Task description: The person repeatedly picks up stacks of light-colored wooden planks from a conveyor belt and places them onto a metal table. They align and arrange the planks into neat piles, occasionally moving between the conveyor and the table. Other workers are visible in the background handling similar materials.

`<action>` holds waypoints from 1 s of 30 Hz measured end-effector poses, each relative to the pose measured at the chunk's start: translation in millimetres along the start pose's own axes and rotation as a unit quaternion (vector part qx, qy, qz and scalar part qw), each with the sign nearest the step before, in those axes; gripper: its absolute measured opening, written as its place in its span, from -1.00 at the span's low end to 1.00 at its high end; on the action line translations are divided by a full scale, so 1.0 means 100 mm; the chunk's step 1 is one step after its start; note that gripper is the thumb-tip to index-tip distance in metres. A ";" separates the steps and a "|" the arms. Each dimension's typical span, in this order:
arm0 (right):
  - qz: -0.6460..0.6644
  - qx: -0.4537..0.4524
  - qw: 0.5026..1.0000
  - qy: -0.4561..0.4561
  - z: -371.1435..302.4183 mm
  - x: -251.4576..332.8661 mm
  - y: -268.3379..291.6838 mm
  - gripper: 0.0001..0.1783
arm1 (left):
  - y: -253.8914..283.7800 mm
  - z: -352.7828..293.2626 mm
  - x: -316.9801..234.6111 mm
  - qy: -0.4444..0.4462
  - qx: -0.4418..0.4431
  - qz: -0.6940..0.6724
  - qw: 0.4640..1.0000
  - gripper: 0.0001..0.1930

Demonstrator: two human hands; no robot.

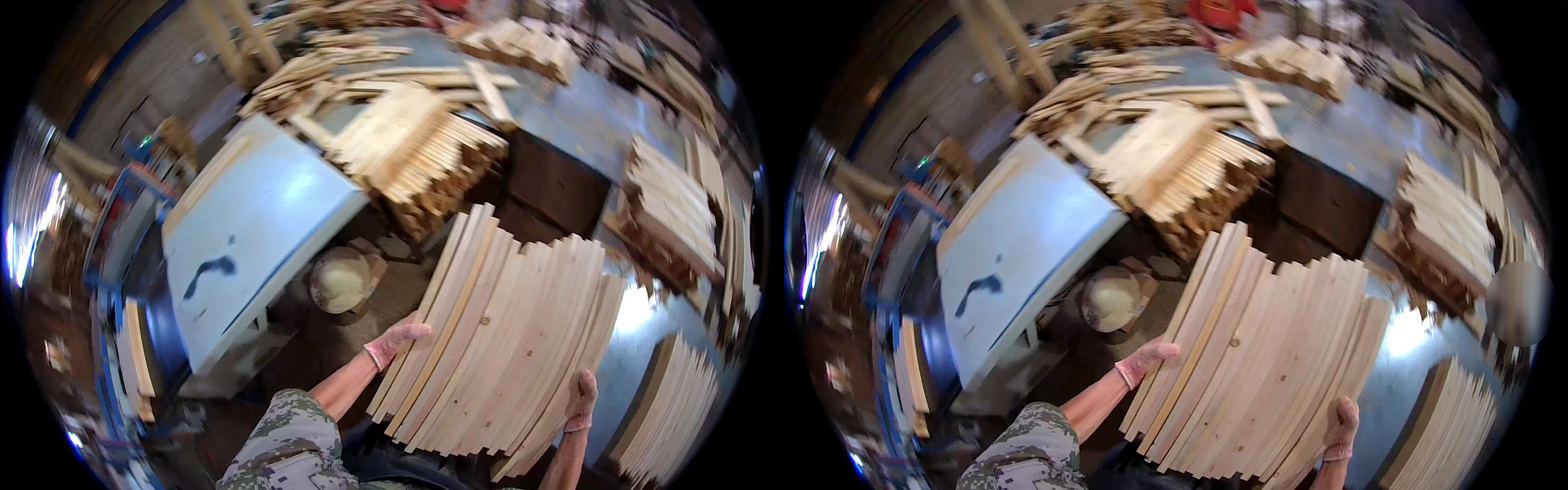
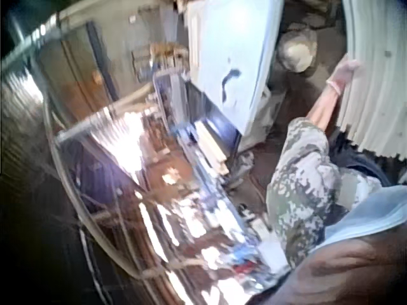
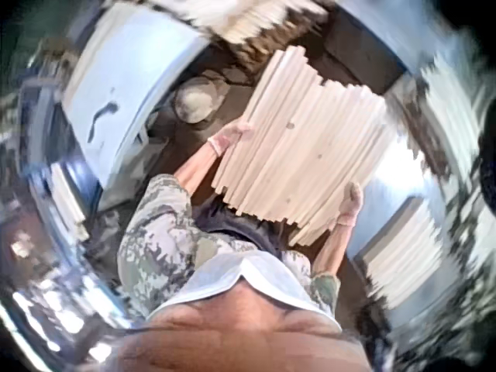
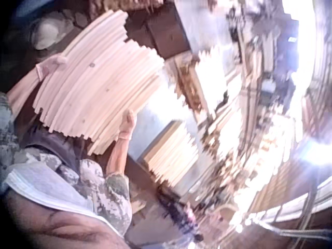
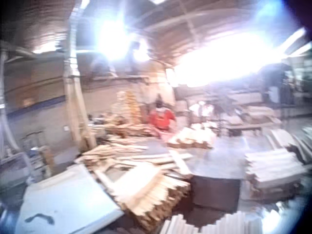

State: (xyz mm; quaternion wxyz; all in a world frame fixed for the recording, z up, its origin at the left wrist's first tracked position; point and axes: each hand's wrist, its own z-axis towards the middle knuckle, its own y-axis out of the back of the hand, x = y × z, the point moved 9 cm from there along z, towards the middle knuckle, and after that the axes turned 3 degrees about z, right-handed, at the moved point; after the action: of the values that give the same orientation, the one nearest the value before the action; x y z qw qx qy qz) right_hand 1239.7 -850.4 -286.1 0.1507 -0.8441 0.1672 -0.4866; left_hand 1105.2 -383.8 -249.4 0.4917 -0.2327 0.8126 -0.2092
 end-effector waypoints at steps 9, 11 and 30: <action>-0.023 0.258 0.964 0.054 -0.19 -0.22 -2.80 -0.77 | 1.24 -2.52 -1.42 -0.160 -0.171 0.037 0.971 -0.05; -0.025 0.335 0.942 -0.006 -0.44 -0.51 -3.76 -0.74 | 1.68 -3.16 -1.51 -0.206 -0.191 0.003 0.960 -0.11; -0.204 0.517 0.773 -0.305 -1.76 -4.29 -8.38 -0.96 | 4.26 -6.42 -1.28 -0.285 -0.488 -0.174 0.806 -0.30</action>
State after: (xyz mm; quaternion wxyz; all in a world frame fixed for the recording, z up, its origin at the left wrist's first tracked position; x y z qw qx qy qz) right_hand 998.0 70.7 -182.2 0.5045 -0.7575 -0.3406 -0.2358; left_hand 508.5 105.1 -127.0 0.4779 -0.6286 0.5769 0.2089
